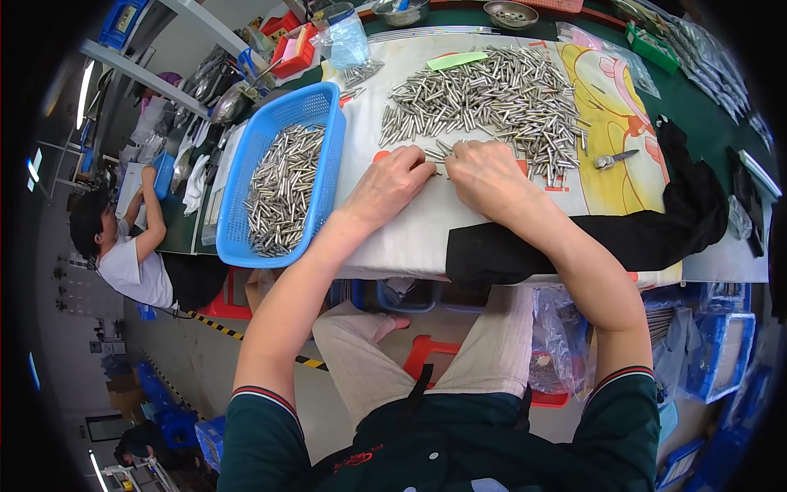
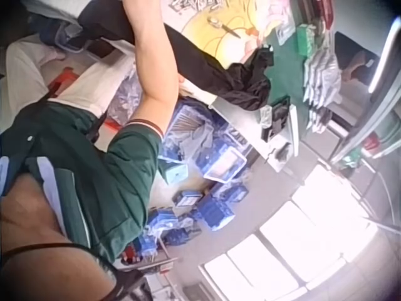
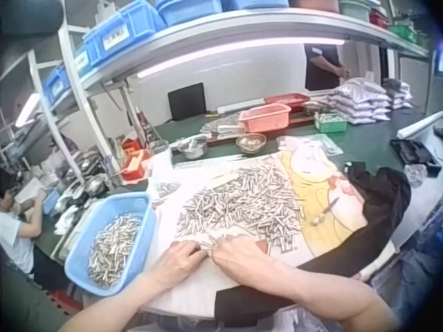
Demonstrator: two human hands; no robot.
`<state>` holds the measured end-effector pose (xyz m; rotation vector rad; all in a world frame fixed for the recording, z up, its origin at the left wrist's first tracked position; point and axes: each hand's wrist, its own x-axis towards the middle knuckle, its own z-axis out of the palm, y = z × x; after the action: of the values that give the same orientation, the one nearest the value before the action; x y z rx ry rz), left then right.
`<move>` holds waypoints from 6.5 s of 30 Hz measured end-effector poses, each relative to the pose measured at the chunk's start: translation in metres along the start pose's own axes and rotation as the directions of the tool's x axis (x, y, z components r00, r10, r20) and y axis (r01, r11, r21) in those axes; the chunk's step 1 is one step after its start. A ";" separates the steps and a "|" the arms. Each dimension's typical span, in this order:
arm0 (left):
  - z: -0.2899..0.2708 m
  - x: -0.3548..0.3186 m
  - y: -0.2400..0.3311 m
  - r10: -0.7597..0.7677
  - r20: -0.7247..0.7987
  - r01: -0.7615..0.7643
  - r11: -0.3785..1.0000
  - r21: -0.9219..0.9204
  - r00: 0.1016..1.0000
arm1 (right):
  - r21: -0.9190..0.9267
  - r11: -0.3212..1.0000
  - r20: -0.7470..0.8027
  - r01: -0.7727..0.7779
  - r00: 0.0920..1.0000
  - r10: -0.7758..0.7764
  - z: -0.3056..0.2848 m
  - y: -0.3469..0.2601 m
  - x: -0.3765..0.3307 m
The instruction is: Sorting small metal pins and grouping them on a workbench at a manufacturing facility.
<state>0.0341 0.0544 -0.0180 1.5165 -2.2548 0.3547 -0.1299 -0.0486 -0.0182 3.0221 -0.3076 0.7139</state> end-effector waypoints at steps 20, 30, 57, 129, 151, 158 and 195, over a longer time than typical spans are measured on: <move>0.001 0.006 0.014 -0.082 0.092 0.075 0.994 0.078 0.992 | -0.060 0.998 0.022 0.015 1.000 -0.014 -0.001 -0.011 -0.003; 0.007 0.020 0.005 -0.193 -0.037 0.189 0.978 -0.090 0.981 | 0.076 0.989 -0.165 -0.126 0.977 0.137 0.002 0.007 0.001; 0.034 0.067 0.012 -0.592 -0.427 0.033 0.609 -0.792 0.684 | 0.618 0.782 -0.502 -0.076 0.727 0.468 0.000 0.025 0.018; 0.033 0.066 0.014 -0.678 -0.083 0.088 0.214 -0.973 0.730 | 0.778 0.599 -0.299 -0.189 0.727 0.618 0.001 0.027 0.014; 0.030 0.064 0.010 -0.682 0.185 0.208 -0.050 -0.977 0.707 | 0.873 0.365 -0.020 -0.325 0.723 0.691 0.001 0.034 0.014; 0.029 0.065 0.013 -0.698 0.057 0.141 0.064 -0.988 0.714 | 0.849 0.475 -0.161 -0.233 0.741 0.651 -0.002 0.032 0.013; 0.030 0.053 -0.009 -0.336 0.592 0.136 -0.780 -0.611 0.733 | 0.898 0.251 0.114 -0.360 0.744 0.658 -0.006 0.038 0.015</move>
<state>0.0190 -0.0048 -0.0205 0.6584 -0.3824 -1.6081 -0.1266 -0.0883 -0.0074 3.5907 -1.4171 1.9252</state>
